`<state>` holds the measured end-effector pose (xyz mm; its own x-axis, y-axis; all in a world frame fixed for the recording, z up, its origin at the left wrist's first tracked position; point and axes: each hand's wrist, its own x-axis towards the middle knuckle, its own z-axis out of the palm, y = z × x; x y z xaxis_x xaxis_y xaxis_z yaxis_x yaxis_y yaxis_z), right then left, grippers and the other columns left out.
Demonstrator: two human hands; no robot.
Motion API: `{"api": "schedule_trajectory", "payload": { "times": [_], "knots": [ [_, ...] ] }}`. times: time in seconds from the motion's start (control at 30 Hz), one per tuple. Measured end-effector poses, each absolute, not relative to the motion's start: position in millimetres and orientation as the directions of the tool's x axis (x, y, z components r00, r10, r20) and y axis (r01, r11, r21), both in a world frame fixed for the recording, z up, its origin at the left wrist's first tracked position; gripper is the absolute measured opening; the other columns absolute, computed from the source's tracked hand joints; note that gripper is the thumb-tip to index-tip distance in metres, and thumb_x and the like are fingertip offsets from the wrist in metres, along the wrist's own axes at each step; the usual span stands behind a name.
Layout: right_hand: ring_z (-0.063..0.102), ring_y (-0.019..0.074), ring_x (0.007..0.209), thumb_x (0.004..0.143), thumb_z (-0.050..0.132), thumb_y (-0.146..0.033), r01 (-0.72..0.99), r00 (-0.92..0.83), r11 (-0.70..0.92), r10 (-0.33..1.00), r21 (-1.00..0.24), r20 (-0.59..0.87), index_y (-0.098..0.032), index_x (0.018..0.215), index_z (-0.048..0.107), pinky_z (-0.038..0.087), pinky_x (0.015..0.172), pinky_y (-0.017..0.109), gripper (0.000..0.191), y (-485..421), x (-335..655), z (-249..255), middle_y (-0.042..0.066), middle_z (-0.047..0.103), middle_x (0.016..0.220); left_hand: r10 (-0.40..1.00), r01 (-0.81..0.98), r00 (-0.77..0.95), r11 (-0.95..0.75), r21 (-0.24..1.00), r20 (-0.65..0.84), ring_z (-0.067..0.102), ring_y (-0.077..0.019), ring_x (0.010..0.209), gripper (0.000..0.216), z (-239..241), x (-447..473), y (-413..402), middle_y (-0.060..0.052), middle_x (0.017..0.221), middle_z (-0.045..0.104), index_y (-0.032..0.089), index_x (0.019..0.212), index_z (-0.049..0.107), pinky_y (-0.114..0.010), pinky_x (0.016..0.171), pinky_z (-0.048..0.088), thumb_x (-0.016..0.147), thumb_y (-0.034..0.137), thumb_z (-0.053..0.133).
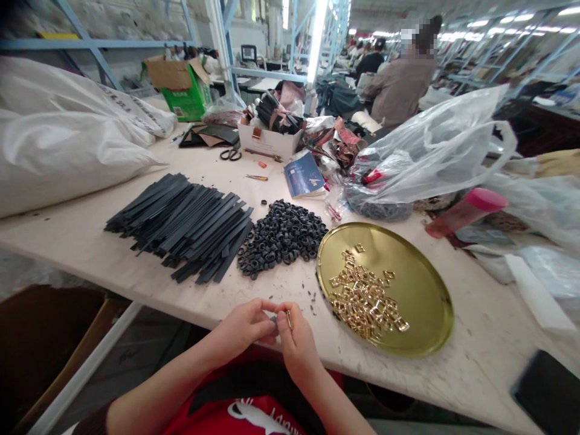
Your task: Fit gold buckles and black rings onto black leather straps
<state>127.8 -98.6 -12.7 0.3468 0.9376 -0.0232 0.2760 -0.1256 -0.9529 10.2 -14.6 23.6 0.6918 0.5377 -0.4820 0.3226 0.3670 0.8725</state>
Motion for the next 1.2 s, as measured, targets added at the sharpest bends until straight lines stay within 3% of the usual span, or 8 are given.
{"api": "schedule_trajectory", "payload": {
  "times": [0.17,0.27,0.4,0.5,0.63,0.8,1.07,1.2],
  "knots": [
    [0.048,0.0125,0.056,0.089,0.029,-0.043,0.137,0.312,-0.166,0.943,-0.977,-0.117,-0.017,0.098,0.053,0.04,0.052,0.024,0.036,-100.7,132.6,-17.2,-0.001,0.052,0.065,0.436,0.483,0.735,0.2,0.852,-0.519,0.056,-0.0123,0.053,0.02,26.2,8.2,-11.9,0.003,0.058,0.059,0.014,0.087,0.054,-0.022,0.052,0.04,0.073,0.029,0.049],
    [0.049,0.0126,0.056,0.089,0.029,-0.044,0.17,0.374,-0.175,0.922,-0.97,-0.101,-0.016,0.101,0.054,0.041,0.053,0.025,0.039,-99.1,130.7,-21.0,0.0,0.053,0.066,0.385,0.562,0.759,0.022,0.827,-0.526,0.049,-0.01,0.045,0.021,27.8,10.2,-11.4,0.003,0.052,0.054,0.016,0.065,0.051,-0.02,0.046,0.035,0.077,0.03,0.041],
    [0.056,0.0146,0.064,0.09,0.027,-0.041,0.28,0.343,-0.131,0.939,-0.951,-0.028,-0.016,0.105,0.055,0.045,0.062,0.027,0.04,-94.8,129.4,-21.2,0.002,0.06,0.07,0.434,0.569,0.779,-0.186,0.801,-0.453,0.051,-0.0117,0.049,0.029,20.0,17.9,-9.0,0.002,0.054,0.054,0.017,0.064,0.05,-0.021,0.049,0.036,0.082,0.035,0.036],
    [0.059,0.016,0.068,0.089,0.033,-0.041,0.475,0.301,-0.096,0.952,-0.875,0.058,-0.017,0.116,0.051,0.047,0.067,0.028,0.04,-91.5,156.4,-23.5,0.002,0.063,0.071,0.532,0.624,0.76,-0.433,0.651,-0.374,0.057,-0.0171,0.063,0.031,3.9,19.1,4.5,-0.003,0.066,0.061,0.017,0.069,0.054,-0.025,0.057,0.04,0.083,0.036,0.034],
    [0.057,0.0204,0.1,0.087,0.033,-0.044,0.639,0.577,-0.268,0.786,-0.721,0.22,-0.018,0.116,0.051,0.044,0.087,0.034,0.043,-98.4,252.6,-32.6,0.009,0.063,0.107,0.63,0.649,0.75,-0.646,0.401,-0.199,0.06,-0.0223,0.078,0.031,-14.7,15.5,30.4,-0.008,0.081,0.064,0.017,0.079,0.061,-0.033,0.071,0.044,0.084,0.036,0.037],
    [0.045,0.0306,0.116,0.083,0.032,-0.054,0.624,0.665,-0.354,0.708,-0.696,0.237,-0.011,0.114,0.055,0.03,0.099,0.05,0.058,-106.9,381.9,-50.3,0.019,0.053,0.121,0.564,0.504,0.812,-0.808,0.304,0.153,0.051,-0.0236,0.109,0.041,-4.2,60.9,34.9,-0.012,0.121,0.054,0.015,0.113,0.054,-0.036,0.093,0.041,0.084,0.04,0.041],
    [0.053,0.0245,0.109,0.084,0.037,-0.047,0.664,0.468,-0.22,0.868,-0.714,0.168,-0.018,0.116,0.054,0.041,0.094,0.043,0.047,-108.2,385.0,-55.3,0.012,0.059,0.117,0.299,0.247,0.947,-0.914,0.323,0.122,0.042,-0.0224,0.12,0.038,-11.9,259.5,47.3,-0.012,0.131,0.046,0.016,0.12,0.049,-0.035,0.099,0.034,0.086,0.029,0.041],
    [0.043,0.0259,0.119,0.081,0.048,-0.043,0.711,0.346,-0.137,0.922,-0.689,0.174,-0.018,0.122,0.048,0.032,0.1,0.047,0.048,-116.8,357.7,-50.2,0.012,0.05,0.128,0.212,0.164,0.972,-0.92,0.355,0.102,0.039,-0.0227,0.121,0.037,-28.0,299.3,57.7,-0.009,0.129,0.048,0.017,0.116,0.053,-0.038,0.102,0.029,0.086,0.036,0.04]
  ]
}}
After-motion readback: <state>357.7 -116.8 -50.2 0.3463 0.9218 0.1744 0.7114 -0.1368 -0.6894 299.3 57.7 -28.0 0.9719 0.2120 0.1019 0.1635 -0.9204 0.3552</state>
